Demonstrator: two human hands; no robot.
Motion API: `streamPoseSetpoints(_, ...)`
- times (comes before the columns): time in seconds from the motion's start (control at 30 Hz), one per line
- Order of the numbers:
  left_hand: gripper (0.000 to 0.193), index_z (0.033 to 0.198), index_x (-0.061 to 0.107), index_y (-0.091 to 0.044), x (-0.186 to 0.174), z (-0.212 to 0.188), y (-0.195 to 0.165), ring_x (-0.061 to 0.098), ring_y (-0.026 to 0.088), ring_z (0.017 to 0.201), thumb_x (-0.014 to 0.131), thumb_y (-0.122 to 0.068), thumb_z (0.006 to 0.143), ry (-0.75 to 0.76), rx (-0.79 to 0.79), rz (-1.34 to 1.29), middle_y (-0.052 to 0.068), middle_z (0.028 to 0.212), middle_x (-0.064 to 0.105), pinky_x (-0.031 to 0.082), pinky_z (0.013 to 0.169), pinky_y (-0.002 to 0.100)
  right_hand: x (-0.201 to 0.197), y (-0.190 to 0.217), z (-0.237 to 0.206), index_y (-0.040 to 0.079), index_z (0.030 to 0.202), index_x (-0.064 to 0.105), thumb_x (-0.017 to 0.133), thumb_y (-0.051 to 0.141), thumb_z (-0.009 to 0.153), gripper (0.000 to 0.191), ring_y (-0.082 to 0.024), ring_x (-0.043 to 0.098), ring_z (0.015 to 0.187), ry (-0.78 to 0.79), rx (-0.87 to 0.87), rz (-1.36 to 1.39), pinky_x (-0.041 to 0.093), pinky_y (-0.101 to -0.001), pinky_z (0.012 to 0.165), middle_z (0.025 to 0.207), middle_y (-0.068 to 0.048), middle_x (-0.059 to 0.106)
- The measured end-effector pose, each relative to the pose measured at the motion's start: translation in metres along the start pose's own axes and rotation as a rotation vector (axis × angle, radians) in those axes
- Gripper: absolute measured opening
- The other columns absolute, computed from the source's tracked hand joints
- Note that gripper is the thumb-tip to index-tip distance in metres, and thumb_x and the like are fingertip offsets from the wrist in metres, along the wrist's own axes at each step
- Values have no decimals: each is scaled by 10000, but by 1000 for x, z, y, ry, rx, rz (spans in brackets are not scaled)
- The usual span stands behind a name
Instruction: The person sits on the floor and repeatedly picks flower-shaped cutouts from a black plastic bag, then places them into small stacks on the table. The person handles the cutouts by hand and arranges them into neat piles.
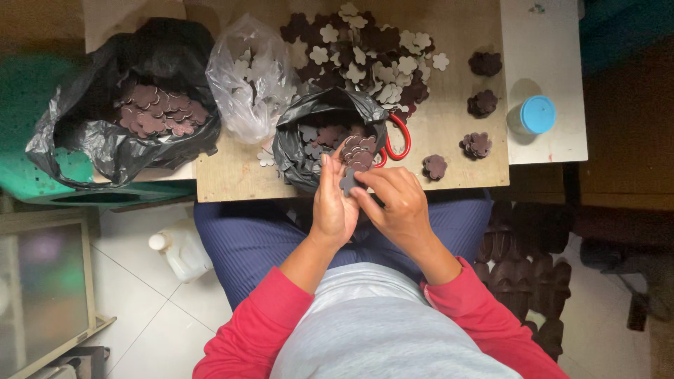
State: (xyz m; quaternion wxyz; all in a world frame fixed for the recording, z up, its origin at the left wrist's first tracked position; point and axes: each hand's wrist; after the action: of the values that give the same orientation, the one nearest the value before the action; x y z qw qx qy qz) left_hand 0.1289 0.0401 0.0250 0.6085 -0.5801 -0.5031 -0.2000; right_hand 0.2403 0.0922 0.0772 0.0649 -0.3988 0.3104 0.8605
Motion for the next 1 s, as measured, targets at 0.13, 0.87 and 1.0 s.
streamPoseSetpoints(0.13, 737, 1573, 355, -78, 4, -4, -4, 454, 175, 1384, 229, -584, 1053, -17, -97, 11, 79, 1509, 479, 355, 1173, 367, -2, 4, 0, 44, 1071, 714, 898, 245, 712, 451, -299, 661, 935, 4, 76, 28, 516, -405, 803, 1017, -109, 713)
streamPoseSetpoints(0.87, 493, 1541, 412, -51, -10, 1, 9, 483, 215, 1371, 437, -312, 1123, 24, -88, -50, 104, 1487, 502, 391, 1185, 398, -8, -13, -14, 75, 1259, 745, 673, 155, 954, 324, -164, 631, 673, 213, 579, 258, 514, -309, 636, 803, -76, 712)
streamPoseSetpoints(1.0, 413, 1472, 468, -46, -15, 2, 11, 548, 209, 1333, 463, -196, 1088, 13, -105, -104, 103, 1423, 564, 432, 1180, 398, -1, -42, -18, 12, 1280, 705, 581, 112, 1017, 307, -73, 658, 815, 195, 707, 744, 502, -226, 695, 1000, -15, 735)
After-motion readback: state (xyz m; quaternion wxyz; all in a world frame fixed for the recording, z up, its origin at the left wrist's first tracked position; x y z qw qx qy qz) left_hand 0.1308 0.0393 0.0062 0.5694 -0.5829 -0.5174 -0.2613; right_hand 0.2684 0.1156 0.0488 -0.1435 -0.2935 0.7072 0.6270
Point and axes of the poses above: each hand's wrist, its own z-axis towards the middle knuckle, its own x-axis out of the palm, y = z × x
